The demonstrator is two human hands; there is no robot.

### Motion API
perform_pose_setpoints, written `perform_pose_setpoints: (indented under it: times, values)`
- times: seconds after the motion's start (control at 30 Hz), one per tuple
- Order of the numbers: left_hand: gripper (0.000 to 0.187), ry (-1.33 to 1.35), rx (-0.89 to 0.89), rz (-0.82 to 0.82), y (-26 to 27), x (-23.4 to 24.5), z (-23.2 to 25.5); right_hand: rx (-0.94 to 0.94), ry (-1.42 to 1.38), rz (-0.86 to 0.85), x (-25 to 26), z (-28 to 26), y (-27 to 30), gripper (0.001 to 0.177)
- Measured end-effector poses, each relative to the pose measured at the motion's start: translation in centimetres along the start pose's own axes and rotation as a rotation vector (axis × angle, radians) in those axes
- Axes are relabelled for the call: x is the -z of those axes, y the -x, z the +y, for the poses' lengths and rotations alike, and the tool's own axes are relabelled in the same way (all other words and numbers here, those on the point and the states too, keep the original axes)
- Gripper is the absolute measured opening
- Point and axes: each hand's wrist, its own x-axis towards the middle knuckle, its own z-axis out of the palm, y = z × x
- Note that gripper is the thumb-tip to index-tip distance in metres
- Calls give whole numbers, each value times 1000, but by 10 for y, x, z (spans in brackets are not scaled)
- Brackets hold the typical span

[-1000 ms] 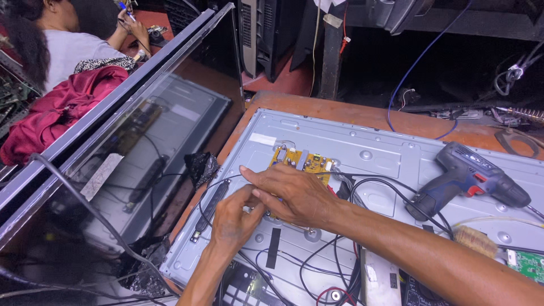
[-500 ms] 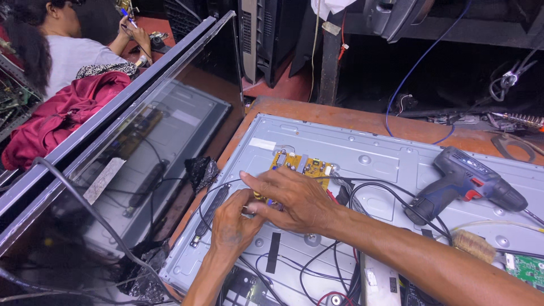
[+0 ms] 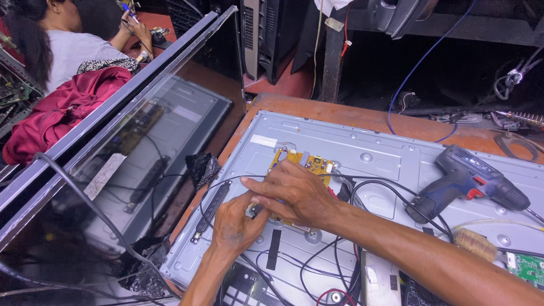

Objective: The person uses a multimeter to test various points on a green circuit board and a yellow power supply board. They move the multimeter probes between different components and connectors on the boards while observing the digital display.

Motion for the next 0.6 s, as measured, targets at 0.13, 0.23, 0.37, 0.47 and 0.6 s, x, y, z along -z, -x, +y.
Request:
perform_pose_setpoints:
  times: [0.13, 0.23, 0.37, 0.47, 0.6]
  values:
    - [50, -146, 176, -33, -3, -3, 4, -73, -41, -17, 0, -1, 2, 45]
    - [34, -68, 243, 2, -6, 2, 7, -61, -12, -97, -1, -1, 5, 49]
    - [51, -73, 323, -137, -11, 10, 23, -58, -68, -23, 2, 0, 3, 42]
    - [51, -114, 343, -138, -8, 3, 15, -40, -129, -75, 2, -1, 6, 45]
    - [35, -183, 243, -60, -3, -3, 15, -63, -100, -43, 10, -5, 2, 40]
